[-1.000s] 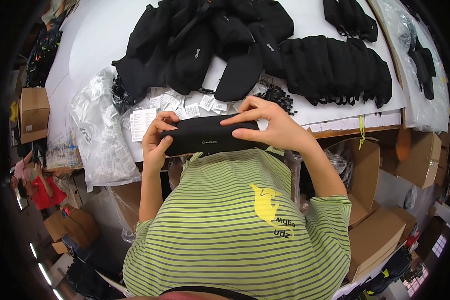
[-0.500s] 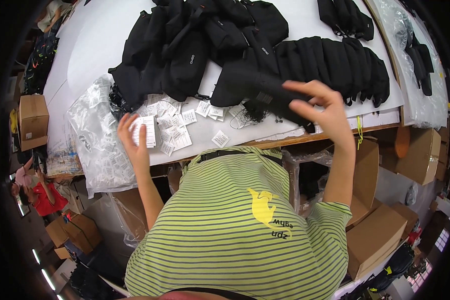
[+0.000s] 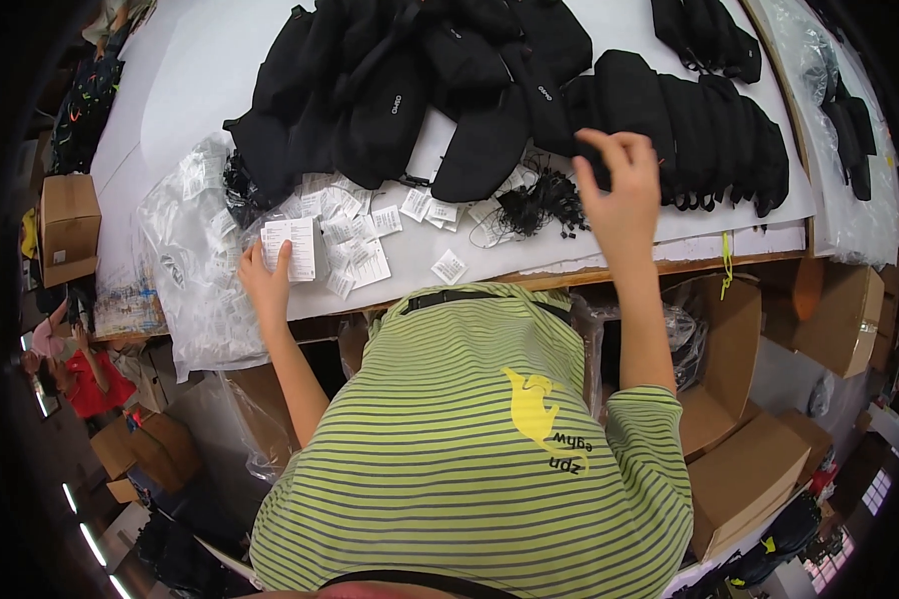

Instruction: Packing black eyewear pouches with tags and preparing them for shipment.

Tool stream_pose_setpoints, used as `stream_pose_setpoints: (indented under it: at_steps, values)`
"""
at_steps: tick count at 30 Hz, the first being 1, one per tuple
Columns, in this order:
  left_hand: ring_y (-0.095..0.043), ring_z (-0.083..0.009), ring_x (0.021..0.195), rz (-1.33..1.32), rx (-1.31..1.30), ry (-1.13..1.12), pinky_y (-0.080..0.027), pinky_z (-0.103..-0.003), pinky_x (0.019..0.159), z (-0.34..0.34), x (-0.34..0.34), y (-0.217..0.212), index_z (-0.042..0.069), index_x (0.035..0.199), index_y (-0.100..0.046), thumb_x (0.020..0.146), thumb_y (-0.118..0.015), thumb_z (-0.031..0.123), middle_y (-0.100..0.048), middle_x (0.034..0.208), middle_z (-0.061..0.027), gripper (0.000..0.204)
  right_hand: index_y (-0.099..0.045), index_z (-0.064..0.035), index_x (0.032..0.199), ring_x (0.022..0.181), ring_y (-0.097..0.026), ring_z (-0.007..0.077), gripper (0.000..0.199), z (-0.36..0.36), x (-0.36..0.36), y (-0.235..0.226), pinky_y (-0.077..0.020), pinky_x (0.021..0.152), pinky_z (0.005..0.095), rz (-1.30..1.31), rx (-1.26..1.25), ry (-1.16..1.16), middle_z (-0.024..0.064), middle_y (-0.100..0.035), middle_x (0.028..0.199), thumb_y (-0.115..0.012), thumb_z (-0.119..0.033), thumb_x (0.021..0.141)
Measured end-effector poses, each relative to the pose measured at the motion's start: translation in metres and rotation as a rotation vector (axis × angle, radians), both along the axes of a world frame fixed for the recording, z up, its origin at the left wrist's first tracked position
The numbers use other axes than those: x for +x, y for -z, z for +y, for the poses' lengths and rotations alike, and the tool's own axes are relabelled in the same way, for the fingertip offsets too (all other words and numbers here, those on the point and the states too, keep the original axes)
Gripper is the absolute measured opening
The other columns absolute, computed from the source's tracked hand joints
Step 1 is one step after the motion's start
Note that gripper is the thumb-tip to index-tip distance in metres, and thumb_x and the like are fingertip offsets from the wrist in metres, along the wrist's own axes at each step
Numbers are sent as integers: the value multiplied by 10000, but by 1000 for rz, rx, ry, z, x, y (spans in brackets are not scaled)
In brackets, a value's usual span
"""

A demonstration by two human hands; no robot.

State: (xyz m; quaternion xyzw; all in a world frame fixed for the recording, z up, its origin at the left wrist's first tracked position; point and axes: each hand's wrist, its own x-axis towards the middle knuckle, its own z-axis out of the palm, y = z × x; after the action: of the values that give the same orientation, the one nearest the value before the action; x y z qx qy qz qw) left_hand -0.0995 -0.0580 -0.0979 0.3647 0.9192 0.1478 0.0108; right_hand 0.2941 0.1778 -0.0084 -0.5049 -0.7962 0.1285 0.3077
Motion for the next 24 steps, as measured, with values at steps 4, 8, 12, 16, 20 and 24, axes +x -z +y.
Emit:
stream_pose_setpoints:
  at_steps: [4,8,12,16,20,24]
  values:
    - [-434,-331,1130,86,91,8,-331,-449,979,5,7,-6,19,1206,-553,824,-629,414,-504,1178,-156,555,-636,-104,896,539,-517,173,135,-33,-39,26,-419,515,284,110,-322,-255,35,-516,677,-674,-149,775]
    - [-463,-302,1061,165,159,-7,-365,-435,905,9,12,-12,17,1099,-553,807,-660,291,-531,1101,-115,415,-593,-113,864,587,-540,194,127,-35,-74,31,-435,527,312,9,-273,-190,28,-513,706,-670,-166,778]
    - [-475,-276,855,58,279,21,-388,-393,757,6,4,-14,20,907,-483,793,-672,170,-522,903,-101,267,-576,-80,822,768,-577,214,181,-10,-105,38,-466,632,360,-131,-17,-274,59,-502,783,-703,-177,737]
    - [-435,-216,722,-173,365,-48,-380,-333,672,13,7,-36,33,844,-426,843,-622,150,-459,786,-74,228,-607,-48,767,838,-579,258,143,15,-119,67,-488,689,372,-509,-80,-398,82,-553,849,-695,-154,727]
    - [-389,-111,680,-488,569,-118,-354,-260,627,16,18,-61,56,864,-379,920,-532,152,-395,736,-19,189,-595,-32,709,823,-587,258,148,18,-118,64,-482,676,383,-463,-86,-473,80,-563,834,-687,-145,734]
    - [-443,-74,737,-661,823,-83,-381,-227,672,18,24,-55,58,935,-383,941,-497,138,-465,784,-11,139,-654,-24,792,704,-593,190,122,8,-118,12,-488,640,315,-146,-381,-464,77,-631,803,-674,-140,761]
